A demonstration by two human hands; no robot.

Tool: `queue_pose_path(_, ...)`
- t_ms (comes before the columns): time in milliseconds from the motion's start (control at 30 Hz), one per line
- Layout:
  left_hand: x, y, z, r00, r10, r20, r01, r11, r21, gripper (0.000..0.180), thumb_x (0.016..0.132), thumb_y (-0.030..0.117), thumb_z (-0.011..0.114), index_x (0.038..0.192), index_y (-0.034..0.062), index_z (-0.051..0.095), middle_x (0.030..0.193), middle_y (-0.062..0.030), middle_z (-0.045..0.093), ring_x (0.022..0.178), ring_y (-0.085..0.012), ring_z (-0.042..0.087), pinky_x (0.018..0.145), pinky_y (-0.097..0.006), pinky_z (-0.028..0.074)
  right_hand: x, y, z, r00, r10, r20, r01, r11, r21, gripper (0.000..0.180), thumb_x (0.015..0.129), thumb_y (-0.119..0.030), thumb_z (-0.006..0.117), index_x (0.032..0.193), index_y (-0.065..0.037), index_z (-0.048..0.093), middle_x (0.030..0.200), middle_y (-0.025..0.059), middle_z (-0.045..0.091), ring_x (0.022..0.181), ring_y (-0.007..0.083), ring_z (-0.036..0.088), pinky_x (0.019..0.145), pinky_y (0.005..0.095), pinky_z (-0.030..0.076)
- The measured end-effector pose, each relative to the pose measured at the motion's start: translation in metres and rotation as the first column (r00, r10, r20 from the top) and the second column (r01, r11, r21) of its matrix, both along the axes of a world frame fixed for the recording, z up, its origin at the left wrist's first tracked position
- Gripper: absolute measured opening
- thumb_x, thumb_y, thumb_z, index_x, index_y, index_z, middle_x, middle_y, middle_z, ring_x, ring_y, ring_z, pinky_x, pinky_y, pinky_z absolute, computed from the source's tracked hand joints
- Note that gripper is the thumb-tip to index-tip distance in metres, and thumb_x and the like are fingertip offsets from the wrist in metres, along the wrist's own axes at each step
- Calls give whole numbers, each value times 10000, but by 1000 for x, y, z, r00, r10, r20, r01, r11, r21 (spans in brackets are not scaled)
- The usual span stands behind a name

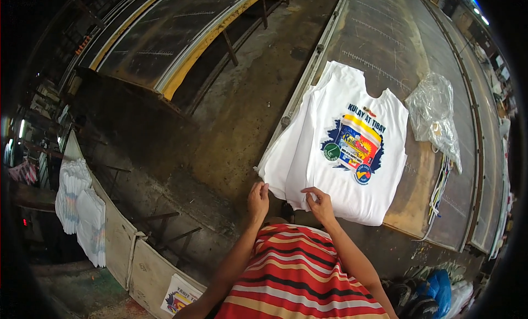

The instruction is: Preparing and folding printed garments in a factory setting.

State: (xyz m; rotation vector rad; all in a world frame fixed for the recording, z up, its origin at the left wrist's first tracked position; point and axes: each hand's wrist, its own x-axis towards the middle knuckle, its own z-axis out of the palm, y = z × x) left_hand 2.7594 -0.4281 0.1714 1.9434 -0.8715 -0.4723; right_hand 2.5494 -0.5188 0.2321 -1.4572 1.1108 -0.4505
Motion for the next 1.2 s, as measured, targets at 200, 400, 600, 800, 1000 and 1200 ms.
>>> queue_pose_path(200,-35,-6,37,889,-429,-160,404,899,-167,110,866,89,723,898,-3,672,902,-79,619,723,-169,633,615,-291,507,9,-5,-12,999,-39,19,39,999,12,155,925,-154,655,957,-11,703,690,3,631,566,43,472,496,229,373)
queue_pose_path(400,-28,-5,30,817,-577,18,570,801,-183,129,882,109,712,941,-3,686,895,-78,636,745,-174,639,647,-285,515,8,-6,-21,998,-61,30,58,994,89,181,916,-181,691,897,-1,691,651,2,610,561,50,498,500,234,394)
queue_pose_path(600,-26,-26,6,828,-285,-482,266,958,-110,131,899,124,705,984,26,692,929,-55,696,809,-122,656,722,-269,529,9,-5,-38,990,-82,115,73,994,80,219,939,-213,670,876,-2,666,631,-14,575,557,48,492,492,245,388)
queue_pose_path(800,-37,-41,2,785,-508,-355,520,852,-69,235,887,109,725,1082,1,651,906,-56,696,795,-104,647,704,-262,528,8,-7,-45,995,-69,-69,70,998,5,302,955,-278,650,838,-1,618,592,18,507,553,64,446,484,276,355)
queue_pose_path(1000,-34,-39,4,674,-303,-673,313,943,-111,166,924,163,690,1013,25,663,863,-44,668,783,-103,651,651,-253,529,5,-7,-39,999,-34,16,34,999,-5,308,967,-284,630,898,16,622,611,35,478,567,82,411,504,290,352)
queue_pose_path(1200,-9,-36,3,653,-334,-680,445,896,-12,260,956,223,650,1113,20,610,940,-66,658,805,-125,659,578,-280,565,1,-6,-25,994,-21,103,18,999,36,253,978,-231,609,927,15,629,652,23,514,581,84,425,517,280,363)
